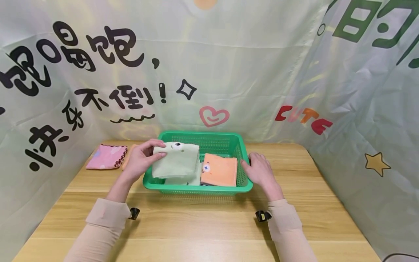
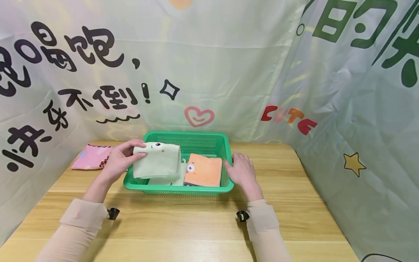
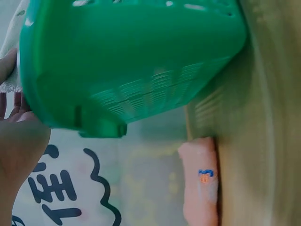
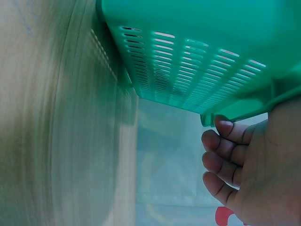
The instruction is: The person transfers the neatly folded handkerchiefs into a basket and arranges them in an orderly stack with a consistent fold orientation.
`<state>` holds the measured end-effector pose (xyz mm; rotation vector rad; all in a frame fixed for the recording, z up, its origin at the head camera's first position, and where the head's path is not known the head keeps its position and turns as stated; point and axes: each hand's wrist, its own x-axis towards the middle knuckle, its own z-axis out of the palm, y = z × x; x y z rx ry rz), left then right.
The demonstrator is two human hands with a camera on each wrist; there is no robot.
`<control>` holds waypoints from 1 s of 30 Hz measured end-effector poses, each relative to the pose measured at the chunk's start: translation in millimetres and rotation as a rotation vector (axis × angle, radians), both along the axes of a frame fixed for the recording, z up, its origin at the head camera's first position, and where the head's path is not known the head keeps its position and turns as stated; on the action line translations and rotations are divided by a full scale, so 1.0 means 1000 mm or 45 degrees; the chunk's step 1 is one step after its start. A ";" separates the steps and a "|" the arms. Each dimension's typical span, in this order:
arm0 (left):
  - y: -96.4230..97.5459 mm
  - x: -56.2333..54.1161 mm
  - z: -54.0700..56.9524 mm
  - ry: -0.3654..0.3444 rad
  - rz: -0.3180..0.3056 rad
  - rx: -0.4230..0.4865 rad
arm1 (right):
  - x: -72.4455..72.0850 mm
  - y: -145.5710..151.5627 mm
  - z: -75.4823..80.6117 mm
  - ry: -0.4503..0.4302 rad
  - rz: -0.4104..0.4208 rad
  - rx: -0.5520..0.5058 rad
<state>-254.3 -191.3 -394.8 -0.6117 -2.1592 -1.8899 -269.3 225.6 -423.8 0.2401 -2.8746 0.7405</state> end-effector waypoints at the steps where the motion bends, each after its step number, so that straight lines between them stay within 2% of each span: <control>1: 0.001 0.000 -0.002 -0.008 -0.005 -0.008 | 0.000 0.000 0.000 -0.001 0.000 -0.001; 10: 0.008 0.003 -0.013 -0.058 -0.013 -0.090 | 0.000 0.000 0.001 0.000 -0.007 -0.003; 23: 0.007 0.004 -0.017 -0.165 -0.061 -0.222 | 0.000 0.000 0.001 -0.003 0.000 -0.005; 26: 0.007 0.003 -0.017 -0.147 -0.094 -0.274 | 0.000 0.000 0.001 -0.002 -0.002 -0.003; 30: 0.007 0.001 -0.018 -0.077 -0.122 -0.348 | 0.001 0.000 0.001 -0.002 -0.001 -0.001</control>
